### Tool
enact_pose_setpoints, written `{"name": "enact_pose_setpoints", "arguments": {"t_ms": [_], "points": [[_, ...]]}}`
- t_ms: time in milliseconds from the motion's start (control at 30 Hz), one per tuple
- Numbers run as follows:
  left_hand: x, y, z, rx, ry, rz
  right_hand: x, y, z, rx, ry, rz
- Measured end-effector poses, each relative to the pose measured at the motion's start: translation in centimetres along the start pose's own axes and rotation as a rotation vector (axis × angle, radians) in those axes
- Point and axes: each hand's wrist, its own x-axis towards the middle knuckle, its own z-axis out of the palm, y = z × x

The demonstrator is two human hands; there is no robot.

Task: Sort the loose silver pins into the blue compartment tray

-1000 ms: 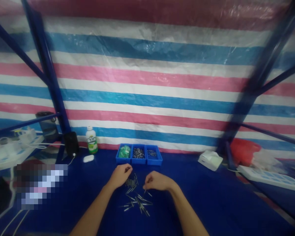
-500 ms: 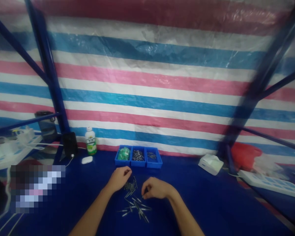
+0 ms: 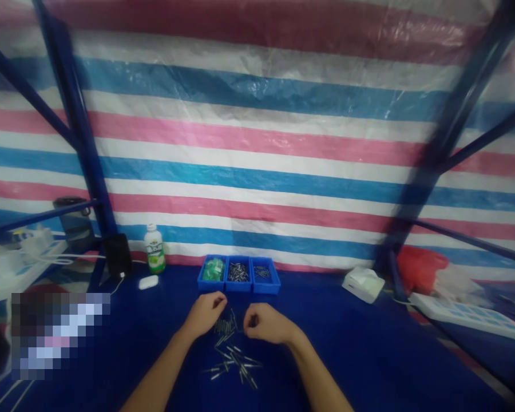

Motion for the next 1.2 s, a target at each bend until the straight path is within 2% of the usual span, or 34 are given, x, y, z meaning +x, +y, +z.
{"name": "enact_pose_setpoints", "arguments": {"t_ms": [100,300,533,667,767,867,1000,1100,1200], "points": [[0.2,-0.3,0.2,-0.001,-0.001,0.011,0.2,0.0,0.1,0.051,0.115,0.005],[0.5,-0.4,0.1,0.007,-0.006,0.015,1.3,0.5,0.5,0.085,0.307,-0.099],[0.2,-0.2,0.0,-0.006,-0.004,0.008,2.0,2.0,1.7,0.318,0.314,-0.033],[0.5,-0.5,0.2,-0.007,-0.014,0.003,2.4,1.8,1.7,0.420,0.353,-0.053],[0.7,-0.5,0.2,0.002,-0.011,0.003,2.5,1.2,1.1,0.660,0.361,-0.055],[0.5,-0.3,0.0,0.007,-0.007,-0.001,2.1,0.7,0.4,1.022,0.336,-0.021],[0.2,-0.1,0.0,-0.001,0.008,0.013,1.3,0.3,0.1,1.431,0.307,-0.102],[0.3,-0.3,0.1,-0.002,0.006,0.011,1.1,-0.1,0.2,1.603,0.254,-0.181],[0.6,-0.6,0.2,0.005,-0.001,0.003,1.5,-0.5,0.5,1.672,0.196,-0.181]]}}
